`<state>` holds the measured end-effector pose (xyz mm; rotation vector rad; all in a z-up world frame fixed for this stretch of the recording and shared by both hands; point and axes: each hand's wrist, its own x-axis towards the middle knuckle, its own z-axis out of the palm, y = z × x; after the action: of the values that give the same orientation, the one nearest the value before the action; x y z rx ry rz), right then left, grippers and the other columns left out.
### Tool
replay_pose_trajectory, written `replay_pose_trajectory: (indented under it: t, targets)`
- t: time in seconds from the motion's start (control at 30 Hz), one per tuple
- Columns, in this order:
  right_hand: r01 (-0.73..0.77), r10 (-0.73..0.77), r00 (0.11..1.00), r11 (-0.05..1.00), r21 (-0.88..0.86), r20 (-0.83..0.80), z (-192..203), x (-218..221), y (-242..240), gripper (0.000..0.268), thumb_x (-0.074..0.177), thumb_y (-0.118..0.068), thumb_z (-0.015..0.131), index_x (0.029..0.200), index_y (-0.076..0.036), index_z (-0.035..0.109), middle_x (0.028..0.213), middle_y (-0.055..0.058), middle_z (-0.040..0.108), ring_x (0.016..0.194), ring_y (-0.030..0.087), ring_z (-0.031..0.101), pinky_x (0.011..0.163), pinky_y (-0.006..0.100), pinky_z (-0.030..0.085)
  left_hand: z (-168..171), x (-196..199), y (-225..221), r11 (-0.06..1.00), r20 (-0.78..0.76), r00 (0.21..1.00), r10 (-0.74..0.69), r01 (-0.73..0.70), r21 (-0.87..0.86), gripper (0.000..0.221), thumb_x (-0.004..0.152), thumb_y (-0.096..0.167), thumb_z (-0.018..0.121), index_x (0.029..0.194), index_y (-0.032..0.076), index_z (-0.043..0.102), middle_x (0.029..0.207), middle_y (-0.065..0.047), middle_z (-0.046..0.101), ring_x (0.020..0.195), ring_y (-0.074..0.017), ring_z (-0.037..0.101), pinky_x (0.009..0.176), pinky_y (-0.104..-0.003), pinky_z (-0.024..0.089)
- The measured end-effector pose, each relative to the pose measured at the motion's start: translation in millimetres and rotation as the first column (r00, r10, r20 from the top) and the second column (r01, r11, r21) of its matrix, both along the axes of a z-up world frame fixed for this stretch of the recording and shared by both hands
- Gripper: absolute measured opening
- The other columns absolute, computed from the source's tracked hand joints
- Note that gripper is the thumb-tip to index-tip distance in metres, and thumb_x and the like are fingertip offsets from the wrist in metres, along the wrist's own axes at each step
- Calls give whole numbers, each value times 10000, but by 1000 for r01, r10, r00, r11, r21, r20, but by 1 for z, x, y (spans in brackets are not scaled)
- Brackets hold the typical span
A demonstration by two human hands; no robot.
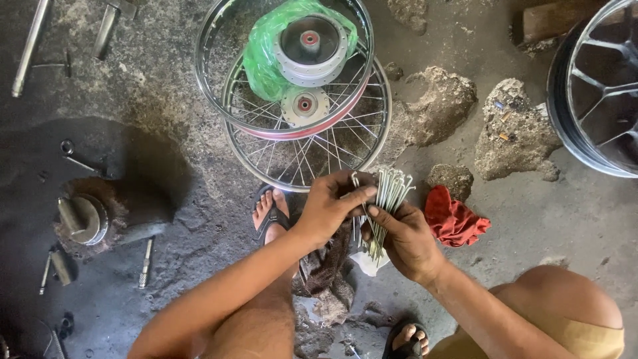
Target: Sorting and aligning metal spokes in preparation for lacing a motorcycle wheel hub.
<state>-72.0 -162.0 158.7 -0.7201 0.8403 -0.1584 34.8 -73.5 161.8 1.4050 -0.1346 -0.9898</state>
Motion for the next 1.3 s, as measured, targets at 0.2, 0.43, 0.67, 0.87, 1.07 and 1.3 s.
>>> replay_pose_trajectory:
  t: [0.2, 0.43, 0.67, 0.87, 1.07, 1.3]
  targets:
    - [-28, 29, 998, 999, -31, 56, 3, 2, 4, 129, 776, 12, 590, 855, 113, 578, 666, 194, 575, 447, 264, 581, 378, 308, 456, -15, -4, 2, 991, -172, 979, 107, -118, -58, 252, 694, 17, 708, 880, -125, 615, 691, -211, 609, 553, -219, 596, 422, -322, 537]
    - [17, -16, 998, 1000, -18, 65, 3, 2, 10, 141, 801, -7, 570, 841, 126, 549, 618, 208, 554, 436, 280, 574, 348, 333, 473, -17, -3, 5, 988, -165, 978, 131, -142, -57, 245, 690, 6, 719, 862, -133, 613, 689, -223, 608, 567, -219, 587, 384, -356, 530]
    - [70, -69, 997, 997, -38, 21, -2, -1, 13, 133, 793, 2, 579, 823, 128, 547, 597, 192, 556, 449, 285, 599, 367, 354, 502, -5, -1, 5, 998, -16, 999, 41, -41, -49, 236, 726, 70, 706, 871, -99, 628, 701, -204, 616, 658, -183, 558, 526, -348, 533]
    - [121, -121, 993, 992, -33, -1, 18, 7, 13, 120, 805, -10, 570, 816, 104, 536, 603, 177, 563, 467, 270, 610, 387, 350, 513, -6, -2, 4, 998, -10, 999, 41, -41, -50, 177, 734, 85, 698, 821, -55, 635, 669, -132, 582, 660, -162, 519, 551, -322, 490]
    - [121, -121, 993, 992, -31, -11, 14, 6, 11, 116, 802, -16, 575, 805, 93, 534, 611, 197, 577, 482, 299, 628, 382, 368, 525, 7, -4, 1, 998, -8, 999, 48, -49, -50, 141, 747, 109, 654, 773, -19, 599, 640, -87, 522, 653, -165, 482, 539, -276, 408]
    - [57, -57, 998, 998, 30, 13, -12, -6, 9, 133, 803, -35, 576, 805, 96, 550, 587, 224, 563, 441, 319, 600, 362, 379, 507, 10, 1, 1, 999, 4, 1000, 19, -18, -27, 236, 704, 130, 726, 814, -52, 624, 655, -133, 561, 606, -199, 500, 505, -291, 426]
